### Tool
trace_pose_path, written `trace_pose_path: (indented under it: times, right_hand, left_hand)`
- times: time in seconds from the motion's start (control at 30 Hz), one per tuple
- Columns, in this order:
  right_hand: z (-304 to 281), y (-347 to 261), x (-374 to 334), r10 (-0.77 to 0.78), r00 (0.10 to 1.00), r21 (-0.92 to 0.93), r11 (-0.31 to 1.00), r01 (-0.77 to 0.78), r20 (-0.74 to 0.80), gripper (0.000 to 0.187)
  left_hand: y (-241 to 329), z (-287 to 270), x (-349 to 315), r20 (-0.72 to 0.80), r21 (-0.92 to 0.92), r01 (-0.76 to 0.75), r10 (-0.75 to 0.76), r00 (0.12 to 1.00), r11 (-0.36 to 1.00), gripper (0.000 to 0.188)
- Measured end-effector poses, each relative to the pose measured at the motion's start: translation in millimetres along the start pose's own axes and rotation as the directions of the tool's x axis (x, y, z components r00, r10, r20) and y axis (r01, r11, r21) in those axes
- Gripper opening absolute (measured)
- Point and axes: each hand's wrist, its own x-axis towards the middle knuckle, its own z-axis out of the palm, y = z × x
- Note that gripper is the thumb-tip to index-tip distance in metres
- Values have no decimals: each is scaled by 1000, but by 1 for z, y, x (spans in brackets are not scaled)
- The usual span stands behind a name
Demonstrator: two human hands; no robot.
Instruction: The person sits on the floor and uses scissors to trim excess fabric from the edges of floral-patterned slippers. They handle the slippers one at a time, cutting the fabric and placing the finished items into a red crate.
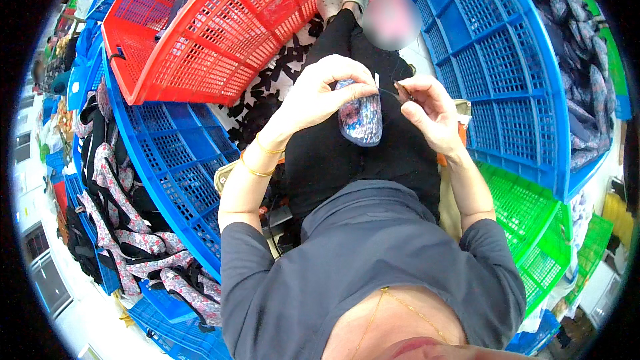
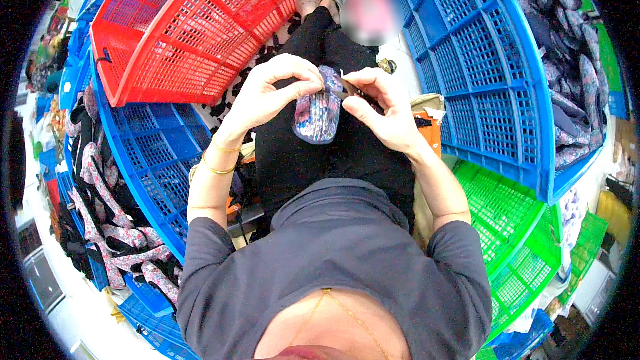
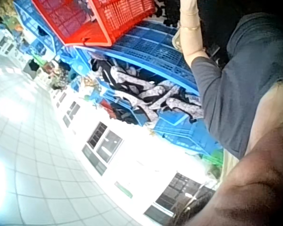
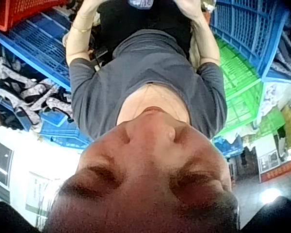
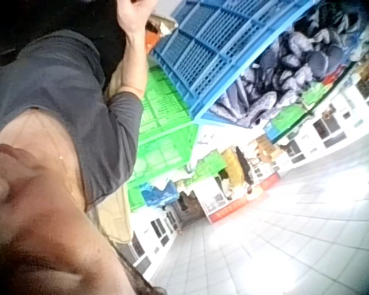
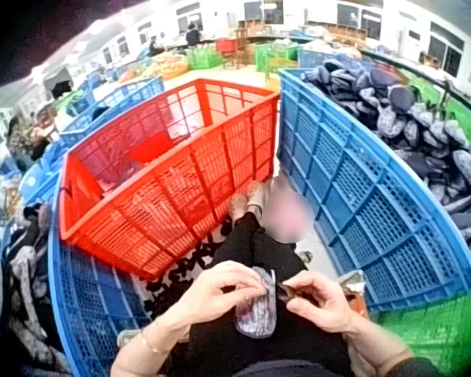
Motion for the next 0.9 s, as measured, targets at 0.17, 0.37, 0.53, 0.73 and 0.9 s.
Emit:
trace_pose_path:
  times: [0.17,0.37,0.53,0.73,0.9]
  right_hand:
    - [3,-15,-2,-186,982,-313,932,183,22,34]
    - [-4,-8,-8,-89,992,-479,870,121,89,31]
    - [3,-9,-14,8,964,-503,854,132,266,31]
    - [20,-19,-16,10,965,-722,666,188,261,32]
    - [25,-13,-17,-160,944,-774,540,329,289,28]
  left_hand:
    - [26,5,-1,94,-520,275,-266,959,808,13]
    - [52,-9,-3,13,-655,211,-269,963,725,13]
    - [64,-18,-2,48,-750,176,-212,976,638,17]
    - [73,-9,-6,-2,-682,147,-202,979,717,16]
    - [78,-13,-12,-44,-667,137,-222,974,732,13]
